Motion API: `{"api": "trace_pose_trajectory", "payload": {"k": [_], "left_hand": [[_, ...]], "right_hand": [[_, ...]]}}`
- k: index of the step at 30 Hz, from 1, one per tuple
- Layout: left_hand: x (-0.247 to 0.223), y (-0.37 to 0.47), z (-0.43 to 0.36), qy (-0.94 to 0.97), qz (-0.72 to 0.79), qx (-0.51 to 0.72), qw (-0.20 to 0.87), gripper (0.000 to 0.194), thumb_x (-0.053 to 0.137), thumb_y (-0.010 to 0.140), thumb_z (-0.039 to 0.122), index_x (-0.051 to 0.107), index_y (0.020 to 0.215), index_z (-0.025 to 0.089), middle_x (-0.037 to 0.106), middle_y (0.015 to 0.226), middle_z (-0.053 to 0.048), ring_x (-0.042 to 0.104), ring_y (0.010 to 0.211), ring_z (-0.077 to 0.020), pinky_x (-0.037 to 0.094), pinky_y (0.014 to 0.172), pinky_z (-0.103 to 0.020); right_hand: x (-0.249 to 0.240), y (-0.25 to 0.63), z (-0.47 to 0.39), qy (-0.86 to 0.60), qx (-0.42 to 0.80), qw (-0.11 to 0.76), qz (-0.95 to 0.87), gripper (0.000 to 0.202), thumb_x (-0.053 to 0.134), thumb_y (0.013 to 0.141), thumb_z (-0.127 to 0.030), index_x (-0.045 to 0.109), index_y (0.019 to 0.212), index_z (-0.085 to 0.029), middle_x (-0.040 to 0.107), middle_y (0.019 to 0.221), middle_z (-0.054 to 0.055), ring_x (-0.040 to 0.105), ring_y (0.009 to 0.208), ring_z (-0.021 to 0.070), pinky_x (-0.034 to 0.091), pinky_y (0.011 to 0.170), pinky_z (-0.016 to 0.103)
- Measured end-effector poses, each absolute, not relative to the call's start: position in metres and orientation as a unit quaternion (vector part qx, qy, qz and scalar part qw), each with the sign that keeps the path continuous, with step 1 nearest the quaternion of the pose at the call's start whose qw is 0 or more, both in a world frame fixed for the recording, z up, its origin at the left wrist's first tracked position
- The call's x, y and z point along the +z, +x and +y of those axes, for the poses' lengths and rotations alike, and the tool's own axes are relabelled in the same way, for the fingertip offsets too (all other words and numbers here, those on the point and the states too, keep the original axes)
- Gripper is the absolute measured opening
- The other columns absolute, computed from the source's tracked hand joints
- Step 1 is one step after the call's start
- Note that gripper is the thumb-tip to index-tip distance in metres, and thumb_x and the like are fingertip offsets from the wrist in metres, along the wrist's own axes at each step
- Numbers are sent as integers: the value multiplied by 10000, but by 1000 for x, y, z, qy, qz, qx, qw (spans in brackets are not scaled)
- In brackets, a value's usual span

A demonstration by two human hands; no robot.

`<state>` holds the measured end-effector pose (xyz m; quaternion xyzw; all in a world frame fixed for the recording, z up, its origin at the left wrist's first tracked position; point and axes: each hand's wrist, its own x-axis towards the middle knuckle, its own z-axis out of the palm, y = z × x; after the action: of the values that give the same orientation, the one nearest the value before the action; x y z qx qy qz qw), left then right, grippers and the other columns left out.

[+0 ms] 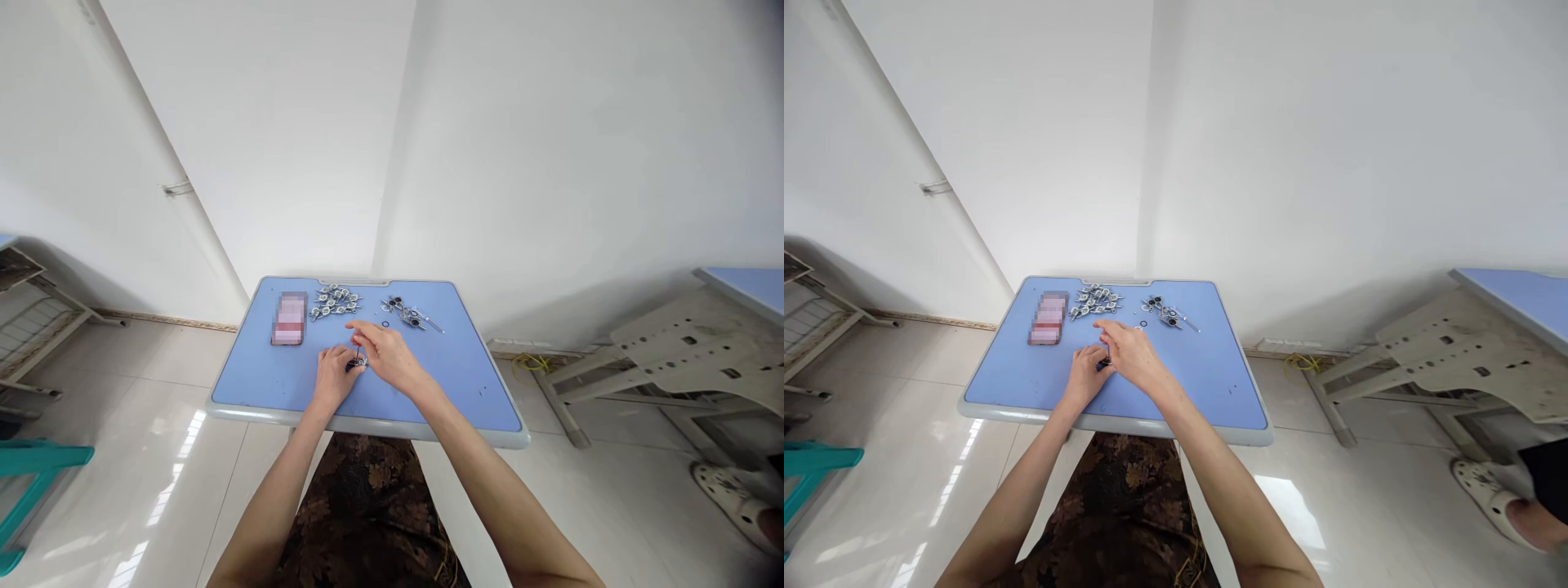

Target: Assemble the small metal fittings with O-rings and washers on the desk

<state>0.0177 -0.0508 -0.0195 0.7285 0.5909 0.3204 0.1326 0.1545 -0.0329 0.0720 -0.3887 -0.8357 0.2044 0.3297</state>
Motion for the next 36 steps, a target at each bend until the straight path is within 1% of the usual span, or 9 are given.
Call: {"api": "trace_pose_trajectory", "payload": {"k": [8, 13, 17, 19, 22, 26, 28, 33, 36], "left_hand": [[-19, 18, -51, 730, 595, 310, 130, 102, 688, 790, 184, 676, 884, 220, 665, 890, -23, 598, 906, -199, 382, 830, -339], [-19, 17, -51, 726, 597, 313, 137, 110, 688, 791, 184, 677, 894, 220, 666, 885, -26, 598, 902, -202, 381, 837, -345], [-19, 17, -51, 726, 595, 311, 146, 110, 697, 783, 191, 676, 887, 218, 666, 900, -36, 598, 918, -210, 385, 836, -347], [-19, 16, -51, 727, 593, 312, 149, 122, 700, 780, 189, 676, 895, 223, 662, 909, -30, 599, 927, -207, 386, 837, -346], [-19, 16, -51, 725, 595, 314, 149, 127, 696, 782, 190, 674, 899, 231, 658, 905, -16, 599, 923, -200, 384, 841, -347], [-20, 16, -50, 722, 601, 310, 149, 89, 692, 789, 212, 665, 873, 220, 660, 887, -20, 595, 895, -198, 378, 836, -349], [-19, 16, -50, 722, 603, 306, 148, 77, 690, 791, 217, 659, 861, 215, 658, 876, -21, 592, 882, -197, 375, 828, -347], [-17, 16, -50, 725, 602, 301, 145, 99, 689, 791, 212, 654, 882, 227, 650, 877, -13, 589, 892, -196, 369, 833, -342], [-17, 16, -51, 728, 600, 300, 141, 108, 683, 795, 204, 656, 896, 231, 648, 882, -13, 586, 901, -196, 368, 836, -339]], "right_hand": [[62, 149, -37, -460, 139, 364, -798, 220, 483, 896, -181, 652, 1036, -202, 727, 941, 70, 665, 736, 187, 491, 672, 292], [66, 151, -36, -455, 147, 338, -811, 315, 455, 899, -164, 594, 1182, -168, 710, 990, 109, 666, 793, 207, 509, 702, 324], [69, 157, -33, -393, 241, 356, -813, 369, 382, 920, -159, 567, 1238, -188, 708, 991, 79, 672, 808, 163, 523, 709, 291], [69, 160, -32, -388, 274, 372, -798, 341, 388, 918, -175, 619, 1168, -197, 720, 952, 59, 678, 797, 151, 521, 702, 270], [68, 160, -33, -409, 268, 392, -779, 252, 460, 887, -205, 682, 1005, -202, 730, 896, 38, 670, 727, 147, 502, 670, 254], [66, 156, -35, -435, 214, 395, -780, 181, 513, 865, -233, 682, 807, -200, 689, 704, 10, 602, 602, 140, 432, 592, 249], [65, 154, -36, -445, 194, 400, -778, 183, 518, 870, -252, 667, 776, -200, 673, 680, 10, 588, 596, 142, 415, 588, 253], [59, 157, -36, -463, 166, 419, -763, 153, 539, 871, -295, 646, 832, -193, 682, 743, 41, 617, 670, 166, 442, 633, 266], [57, 160, -35, -441, 187, 406, -778, 202, 483, 900, -255, 641, 1011, -196, 701, 845, 57, 630, 717, 168, 468, 666, 274]]}}
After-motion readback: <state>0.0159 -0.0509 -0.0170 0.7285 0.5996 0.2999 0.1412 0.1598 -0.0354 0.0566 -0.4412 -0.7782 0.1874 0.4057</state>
